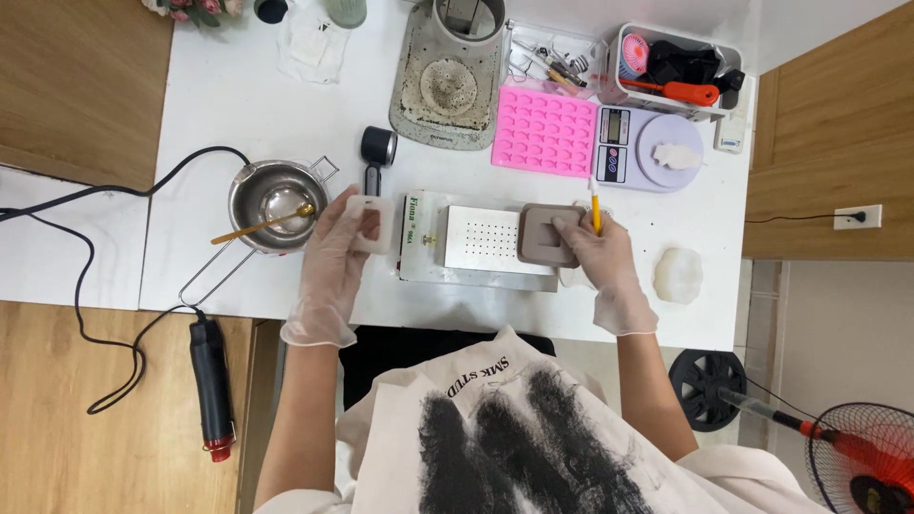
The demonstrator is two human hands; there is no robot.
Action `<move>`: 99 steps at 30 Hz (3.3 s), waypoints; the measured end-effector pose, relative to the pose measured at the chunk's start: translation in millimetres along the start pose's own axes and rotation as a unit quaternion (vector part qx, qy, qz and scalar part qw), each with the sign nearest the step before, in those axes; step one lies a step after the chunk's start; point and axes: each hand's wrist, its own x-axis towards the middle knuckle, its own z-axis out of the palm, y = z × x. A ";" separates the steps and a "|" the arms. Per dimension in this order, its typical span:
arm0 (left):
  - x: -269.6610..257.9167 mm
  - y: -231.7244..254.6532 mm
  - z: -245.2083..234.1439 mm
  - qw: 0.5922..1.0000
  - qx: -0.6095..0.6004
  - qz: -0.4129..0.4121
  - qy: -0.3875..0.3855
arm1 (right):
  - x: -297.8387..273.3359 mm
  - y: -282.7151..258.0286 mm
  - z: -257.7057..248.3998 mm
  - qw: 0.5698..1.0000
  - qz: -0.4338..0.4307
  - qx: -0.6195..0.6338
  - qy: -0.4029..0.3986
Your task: Shaping and melting wax components using a heater and heat gun at a workbench.
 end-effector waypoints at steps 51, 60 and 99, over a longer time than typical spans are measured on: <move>-23.3 120.5 -85.2 0.953 -0.259 -0.126 -0.097 | -96.8 -141.5 270.8 0.929 -0.324 -0.137 -0.116; -0.3 93.7 -92.7 0.988 -0.151 -0.016 -0.040 | -129.5 -69.0 301.6 0.960 -0.169 0.096 -0.203; 12.9 71.5 -61.2 0.995 -0.020 0.002 0.094 | -88.8 -61.6 296.2 0.904 -0.372 -0.152 -0.145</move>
